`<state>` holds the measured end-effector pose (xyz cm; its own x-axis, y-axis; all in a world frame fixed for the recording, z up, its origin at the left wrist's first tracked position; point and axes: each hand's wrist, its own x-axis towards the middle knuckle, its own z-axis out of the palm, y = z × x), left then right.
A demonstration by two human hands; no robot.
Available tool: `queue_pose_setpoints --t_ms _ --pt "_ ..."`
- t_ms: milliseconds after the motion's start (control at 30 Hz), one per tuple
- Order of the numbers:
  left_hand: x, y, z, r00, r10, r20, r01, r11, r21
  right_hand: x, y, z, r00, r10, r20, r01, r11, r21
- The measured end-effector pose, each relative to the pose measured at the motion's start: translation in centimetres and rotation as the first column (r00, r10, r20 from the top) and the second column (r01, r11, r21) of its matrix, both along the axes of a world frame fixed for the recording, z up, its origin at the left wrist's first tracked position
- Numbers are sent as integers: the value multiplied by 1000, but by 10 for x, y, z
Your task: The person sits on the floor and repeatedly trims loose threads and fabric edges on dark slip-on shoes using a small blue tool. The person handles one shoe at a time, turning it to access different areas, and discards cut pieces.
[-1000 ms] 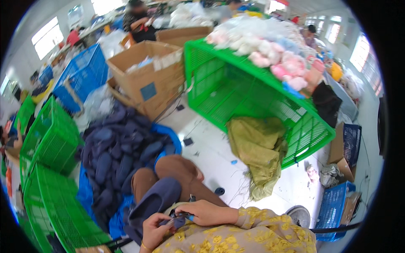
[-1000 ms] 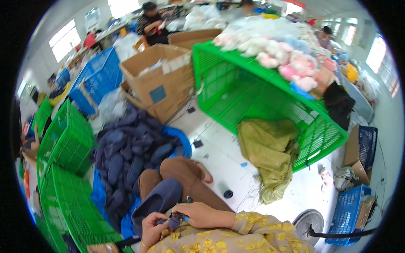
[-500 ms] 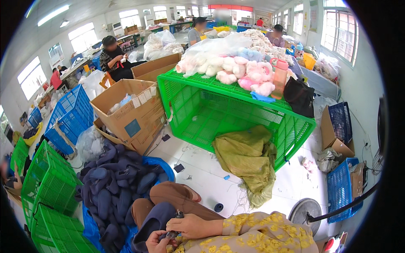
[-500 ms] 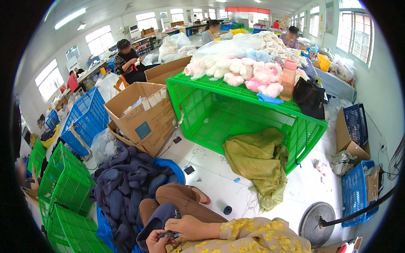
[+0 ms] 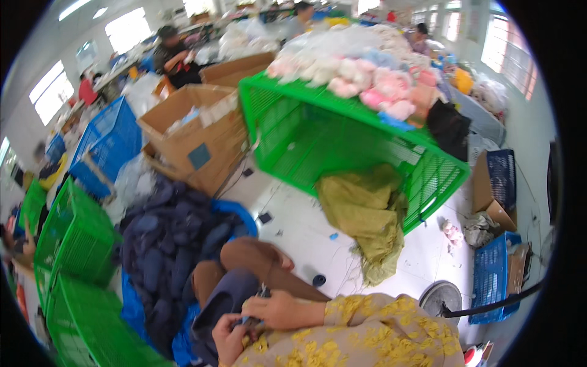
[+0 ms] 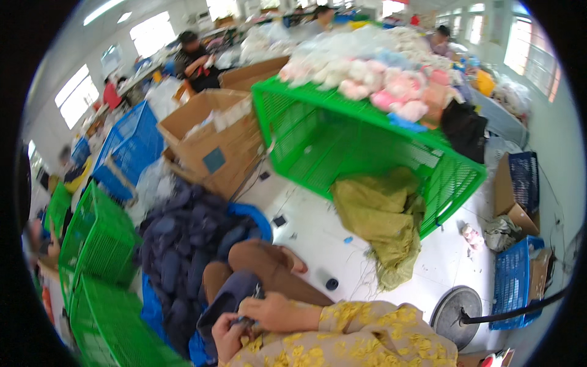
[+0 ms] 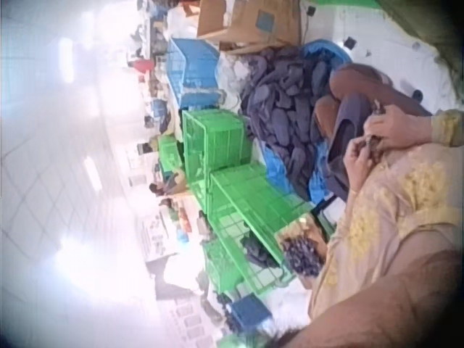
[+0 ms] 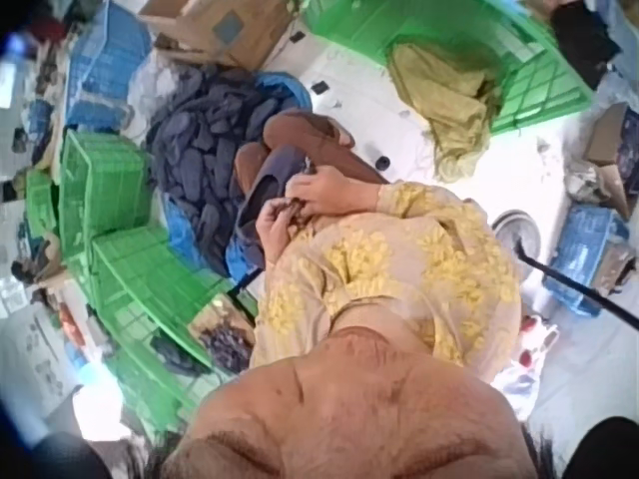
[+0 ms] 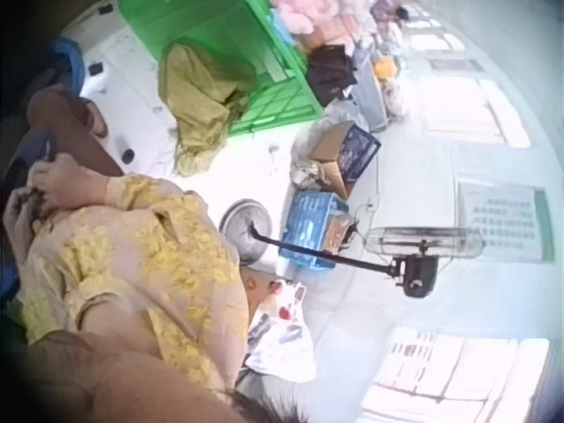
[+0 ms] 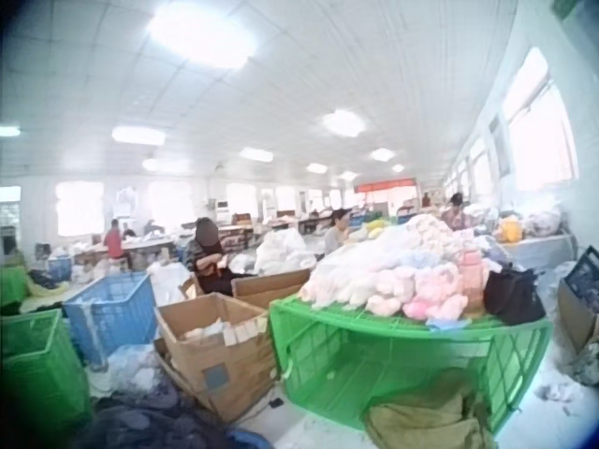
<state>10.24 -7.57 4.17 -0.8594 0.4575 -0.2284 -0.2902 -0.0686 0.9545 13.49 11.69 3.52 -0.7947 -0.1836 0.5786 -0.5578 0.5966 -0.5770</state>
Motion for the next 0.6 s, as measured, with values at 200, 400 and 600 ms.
queue_pose_setpoints --t_ms 200,400,600 --pt "-3 -2 -25 932 -134 -336 13 941 -337 -1 -7 33 997 37 -74 -31 996 86" --pt "-9 -7 10 1000 17 -10 -19 987 -160 -9 35 55 749 545 378 266 275 -924" --pt "-22 -25 16 974 27 -223 -114 915 -387 1 178 88 930 366 -38 48 -222 -974"
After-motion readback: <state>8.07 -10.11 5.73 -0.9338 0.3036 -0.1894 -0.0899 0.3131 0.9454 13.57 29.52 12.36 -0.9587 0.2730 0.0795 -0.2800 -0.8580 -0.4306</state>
